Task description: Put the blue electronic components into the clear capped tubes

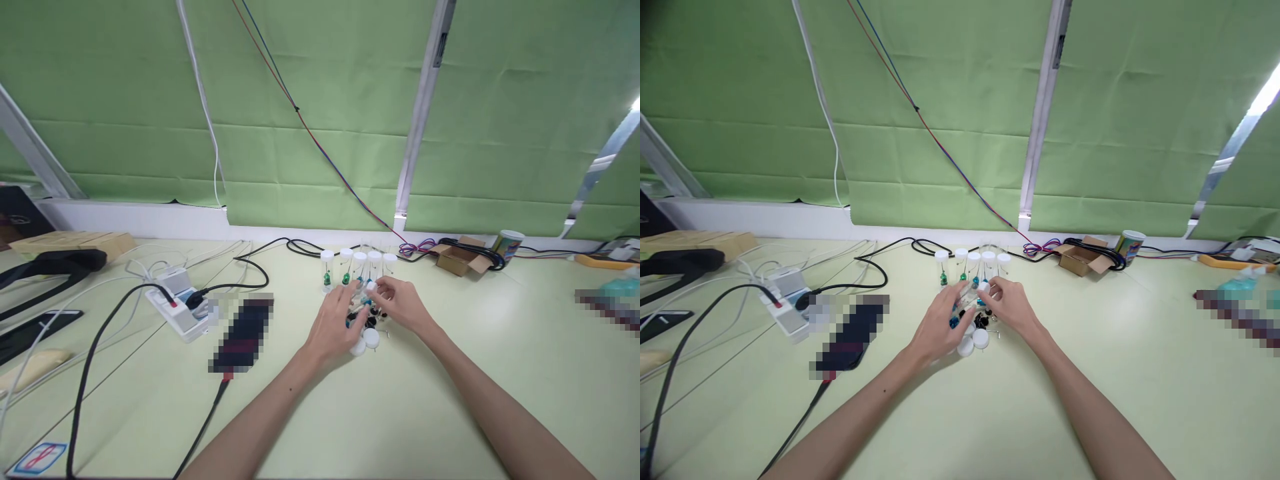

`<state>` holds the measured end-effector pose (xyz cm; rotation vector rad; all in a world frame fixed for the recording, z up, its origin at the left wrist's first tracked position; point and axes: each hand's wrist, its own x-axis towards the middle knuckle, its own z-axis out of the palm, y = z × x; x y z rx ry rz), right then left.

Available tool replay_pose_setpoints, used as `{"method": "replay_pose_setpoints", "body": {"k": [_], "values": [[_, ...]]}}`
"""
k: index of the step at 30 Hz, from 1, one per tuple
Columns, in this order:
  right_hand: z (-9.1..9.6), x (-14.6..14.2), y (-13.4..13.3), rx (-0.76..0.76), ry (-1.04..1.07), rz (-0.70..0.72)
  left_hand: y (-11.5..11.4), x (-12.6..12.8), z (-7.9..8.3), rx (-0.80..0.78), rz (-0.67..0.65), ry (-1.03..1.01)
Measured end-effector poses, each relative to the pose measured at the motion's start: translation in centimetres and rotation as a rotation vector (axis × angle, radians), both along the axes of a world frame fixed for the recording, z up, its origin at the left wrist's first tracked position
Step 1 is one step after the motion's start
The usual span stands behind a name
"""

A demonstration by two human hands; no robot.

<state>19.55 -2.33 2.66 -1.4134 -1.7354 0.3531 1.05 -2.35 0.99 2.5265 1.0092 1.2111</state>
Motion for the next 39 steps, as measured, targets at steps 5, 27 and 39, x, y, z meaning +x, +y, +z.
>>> {"method": "replay_pose_setpoints", "body": {"k": [5,27,39], "values": [[-0.2,-0.3,-0.1,0.144,0.037,0.009,0.7,-0.8,0.3,-0.072,0.042,-0.065],[-0.3,-0.9,-0.9,0.234,-0.033,0.128,1.7,-1.1,-0.6,-0.046,0.072,-0.105],[0.0,-1.1,-1.1,0.182,-0.081,0.140,1.2,-1.1,-0.5,-0.022,0.039,-0.079]]}}
